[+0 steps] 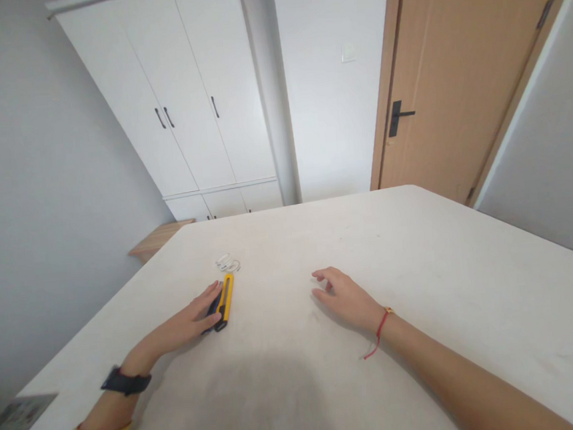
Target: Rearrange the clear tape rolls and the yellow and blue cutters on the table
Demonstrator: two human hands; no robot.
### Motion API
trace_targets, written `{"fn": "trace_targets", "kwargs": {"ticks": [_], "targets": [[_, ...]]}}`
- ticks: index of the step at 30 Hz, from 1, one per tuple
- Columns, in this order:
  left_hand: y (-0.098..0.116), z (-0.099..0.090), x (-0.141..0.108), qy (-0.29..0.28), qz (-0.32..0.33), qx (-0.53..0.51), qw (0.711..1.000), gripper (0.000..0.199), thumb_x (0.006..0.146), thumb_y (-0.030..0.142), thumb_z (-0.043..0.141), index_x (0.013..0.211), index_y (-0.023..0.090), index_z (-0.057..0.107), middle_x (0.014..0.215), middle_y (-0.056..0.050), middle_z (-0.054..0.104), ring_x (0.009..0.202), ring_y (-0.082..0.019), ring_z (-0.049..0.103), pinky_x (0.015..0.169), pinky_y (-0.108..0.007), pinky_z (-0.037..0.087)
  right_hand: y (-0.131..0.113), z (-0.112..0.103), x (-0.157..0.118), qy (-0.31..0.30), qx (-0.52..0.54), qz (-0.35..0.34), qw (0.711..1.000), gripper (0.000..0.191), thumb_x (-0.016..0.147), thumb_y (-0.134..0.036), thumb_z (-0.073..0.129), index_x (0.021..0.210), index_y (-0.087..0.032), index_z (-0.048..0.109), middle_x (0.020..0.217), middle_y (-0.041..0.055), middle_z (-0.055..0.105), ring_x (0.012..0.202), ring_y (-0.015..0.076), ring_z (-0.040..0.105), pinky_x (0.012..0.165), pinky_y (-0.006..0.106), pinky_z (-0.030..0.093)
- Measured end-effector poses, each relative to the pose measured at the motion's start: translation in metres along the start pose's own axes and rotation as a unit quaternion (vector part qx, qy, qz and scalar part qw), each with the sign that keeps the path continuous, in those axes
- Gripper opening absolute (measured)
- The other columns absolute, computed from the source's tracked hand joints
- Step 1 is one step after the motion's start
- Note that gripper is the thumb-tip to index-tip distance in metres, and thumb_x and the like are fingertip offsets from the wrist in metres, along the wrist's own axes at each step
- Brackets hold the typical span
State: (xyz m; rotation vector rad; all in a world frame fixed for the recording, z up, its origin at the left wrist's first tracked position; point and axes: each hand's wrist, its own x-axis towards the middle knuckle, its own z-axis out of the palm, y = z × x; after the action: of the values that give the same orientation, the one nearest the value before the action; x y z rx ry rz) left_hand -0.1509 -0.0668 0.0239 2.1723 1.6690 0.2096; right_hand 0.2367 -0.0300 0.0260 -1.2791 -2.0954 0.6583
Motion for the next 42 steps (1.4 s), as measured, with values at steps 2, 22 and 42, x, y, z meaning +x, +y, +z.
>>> {"fn": "trace_targets", "kwargs": {"ticks": [2, 22, 42], "targets": [[0.010, 0.004, 0.001, -0.007, -0.003, 0.025, 1.000, 0.078, 0.089, 0.065, 0.034, 0.151, 0.020, 0.021, 0.158, -0.010, 0.010, 0.146, -0.029, 0.009, 0.116, -0.052, 0.014, 0.000, 0.000, 0.000, -0.001, 0.002, 0.002, 1.000, 0.033, 0.084, -0.032, 0.053, 0.112, -0.017, 0.061, 0.108, 0.0110, 0.064, 0.086, 0.0204, 0.062, 0.085, 0.039, 0.049], [-0.005, -0.014, -0.020, -0.043, 0.018, 0.031, 0.998, 0.087, 0.083, 0.065, 0.047, 0.152, 0.026, 0.012, 0.159, -0.009, 0.008, 0.145, -0.032, 0.008, 0.114, -0.056, 0.013, -0.005, -0.003, -0.001, -0.012, 0.007, 0.004, 1.000, 0.032, 0.084, -0.030, 0.054, 0.113, -0.018, 0.062, 0.109, 0.0109, 0.064, 0.086, 0.0203, 0.062, 0.086, 0.040, 0.049], [0.007, -0.019, -0.007, 0.060, -0.010, -0.020, 0.998, 0.075, 0.084, 0.061, 0.046, 0.145, 0.019, 0.037, 0.154, -0.007, 0.032, 0.140, -0.027, 0.032, 0.115, -0.040, 0.025, -0.003, -0.002, -0.001, -0.009, 0.003, 0.000, 1.000, 0.031, 0.085, -0.031, 0.053, 0.112, -0.018, 0.061, 0.109, 0.0109, 0.064, 0.086, 0.0200, 0.062, 0.082, 0.038, 0.050]]}}
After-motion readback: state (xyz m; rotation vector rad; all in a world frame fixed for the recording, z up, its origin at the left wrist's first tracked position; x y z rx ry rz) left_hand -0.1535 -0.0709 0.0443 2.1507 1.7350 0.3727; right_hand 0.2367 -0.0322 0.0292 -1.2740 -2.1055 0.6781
